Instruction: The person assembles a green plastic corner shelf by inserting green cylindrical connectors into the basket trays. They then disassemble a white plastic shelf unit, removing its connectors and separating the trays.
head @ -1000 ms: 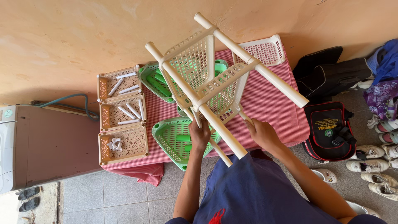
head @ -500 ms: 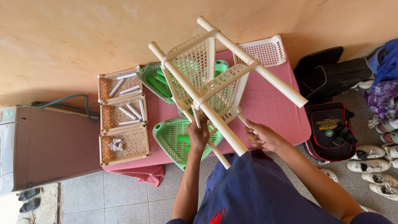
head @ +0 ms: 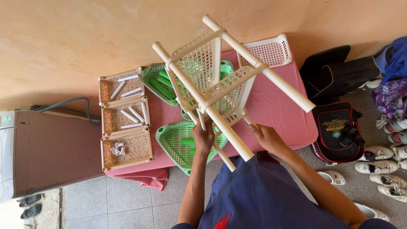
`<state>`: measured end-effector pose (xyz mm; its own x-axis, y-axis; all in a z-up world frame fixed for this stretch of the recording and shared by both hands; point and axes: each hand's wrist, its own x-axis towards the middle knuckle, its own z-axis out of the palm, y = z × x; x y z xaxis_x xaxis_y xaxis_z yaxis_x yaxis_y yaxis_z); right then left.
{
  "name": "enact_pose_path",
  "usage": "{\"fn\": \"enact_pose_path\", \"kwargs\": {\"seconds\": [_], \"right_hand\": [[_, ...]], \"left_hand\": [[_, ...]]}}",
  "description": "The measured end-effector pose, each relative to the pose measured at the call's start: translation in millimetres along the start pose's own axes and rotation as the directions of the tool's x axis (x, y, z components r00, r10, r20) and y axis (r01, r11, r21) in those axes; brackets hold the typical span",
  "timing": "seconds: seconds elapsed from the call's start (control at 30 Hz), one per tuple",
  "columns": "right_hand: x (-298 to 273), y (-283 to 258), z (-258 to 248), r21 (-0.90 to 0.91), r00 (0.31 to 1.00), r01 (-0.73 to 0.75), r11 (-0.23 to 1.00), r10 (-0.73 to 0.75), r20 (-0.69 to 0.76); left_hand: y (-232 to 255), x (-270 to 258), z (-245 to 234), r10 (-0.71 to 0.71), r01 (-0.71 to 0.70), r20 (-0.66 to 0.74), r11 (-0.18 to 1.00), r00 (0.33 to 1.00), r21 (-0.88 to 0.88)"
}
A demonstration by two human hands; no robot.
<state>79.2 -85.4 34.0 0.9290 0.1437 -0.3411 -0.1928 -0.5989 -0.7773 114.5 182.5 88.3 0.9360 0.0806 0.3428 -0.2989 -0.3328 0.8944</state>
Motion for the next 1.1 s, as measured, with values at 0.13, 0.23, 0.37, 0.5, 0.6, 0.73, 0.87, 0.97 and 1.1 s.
{"fn": "enact_pose_path", "kwargs": {"seconds": [0.13,0.23,0.37,0.5,0.6,0.73,0.87,0.97,1.1], "right_hand": [[-10,-13,0,-0.441,0.962,0.074,0.894,-0.181,-0.205],[-19,-23,-6,-0.533,0.935,0.087,0.842,-0.253,-0.247],[-21,-30,-20,-0.51,0.925,0.104,0.854,-0.271,-0.265],[-18,-28,-37,-0.487,0.91,0.143,0.861,-0.308,-0.276],[-25,-25,-48,-0.412,0.909,0.144,0.9,-0.285,-0.305],[-37,-17,-78,-0.427,0.809,0.248,0.869,-0.429,-0.402],[-34,2,-108,-0.263,0.954,0.111,0.958,-0.177,-0.243],[-29,27,-128,-0.219,0.994,0.026,0.975,-0.047,-0.094],[-16,62,-151,-0.025,0.992,0.103,0.994,-0.101,0.072]], "left_hand": [[1,2,6,-0.06,0.06,-0.004,0.998,0.998,-0.013],[0,-1,9,-0.087,0.085,-0.025,0.994,0.996,-0.066],[-5,-5,15,-0.132,0.13,-0.061,0.991,0.989,-0.032],[-1,-5,27,-0.167,0.164,-0.071,0.986,0.983,-0.039],[12,-7,39,-0.15,0.148,-0.07,0.988,0.986,-0.036],[33,-5,69,-0.233,0.23,-0.078,0.972,0.969,-0.042],[51,-13,105,-0.134,0.13,-0.125,0.991,0.983,-0.037],[58,-18,129,-0.144,0.153,-0.169,0.988,0.975,0.038],[61,-29,149,-0.272,0.289,-0.187,0.955,0.944,0.069]]}}
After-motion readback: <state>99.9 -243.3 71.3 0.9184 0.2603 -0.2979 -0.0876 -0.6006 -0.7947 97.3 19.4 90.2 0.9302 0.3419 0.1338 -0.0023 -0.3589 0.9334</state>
